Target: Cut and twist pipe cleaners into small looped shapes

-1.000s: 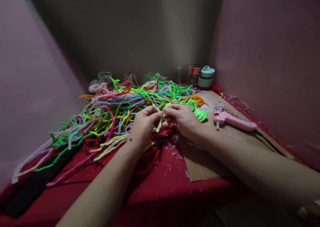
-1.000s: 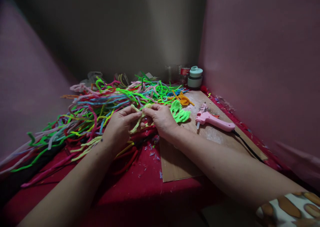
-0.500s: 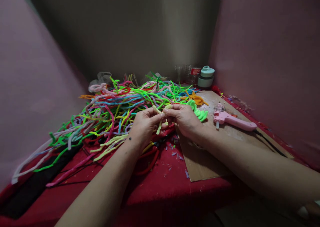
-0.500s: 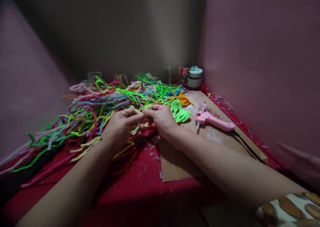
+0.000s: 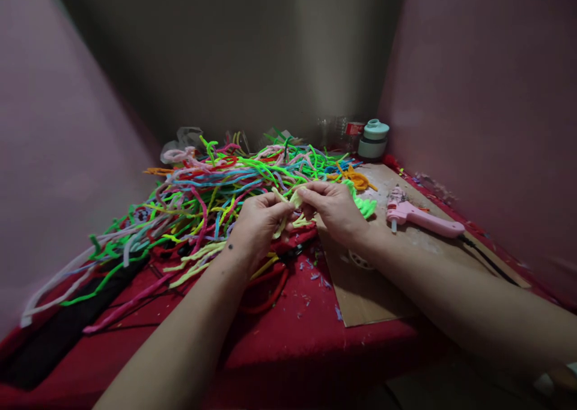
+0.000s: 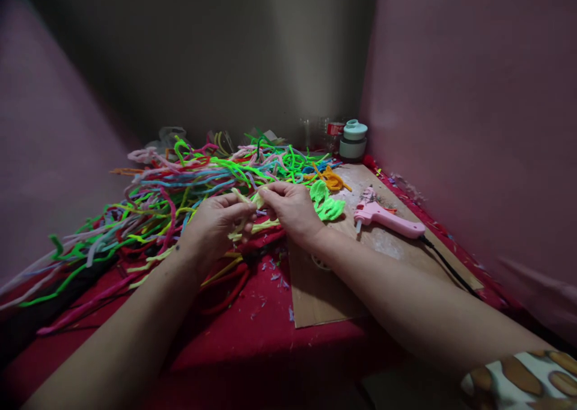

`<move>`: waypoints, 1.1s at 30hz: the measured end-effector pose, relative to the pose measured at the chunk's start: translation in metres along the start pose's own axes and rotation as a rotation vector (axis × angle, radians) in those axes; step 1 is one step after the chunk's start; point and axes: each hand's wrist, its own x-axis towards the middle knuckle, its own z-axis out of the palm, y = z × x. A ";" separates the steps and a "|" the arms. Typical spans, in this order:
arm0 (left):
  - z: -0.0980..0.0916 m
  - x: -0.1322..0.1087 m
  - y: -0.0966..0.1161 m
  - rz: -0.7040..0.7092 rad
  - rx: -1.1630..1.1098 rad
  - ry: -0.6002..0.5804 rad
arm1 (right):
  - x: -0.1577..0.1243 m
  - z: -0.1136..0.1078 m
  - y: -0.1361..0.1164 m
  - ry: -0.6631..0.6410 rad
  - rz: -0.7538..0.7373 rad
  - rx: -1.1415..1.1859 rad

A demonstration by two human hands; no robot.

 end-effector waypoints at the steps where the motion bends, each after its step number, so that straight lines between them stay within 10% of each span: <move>1: -0.001 0.000 0.000 -0.003 -0.015 -0.012 | 0.001 0.000 0.002 -0.014 0.030 0.077; 12: 0.001 -0.004 0.003 -0.023 -0.061 -0.064 | 0.004 0.000 0.006 0.084 0.115 0.288; 33: -0.001 -0.001 0.001 -0.072 -0.106 -0.070 | -0.005 0.007 0.002 -0.115 0.246 0.294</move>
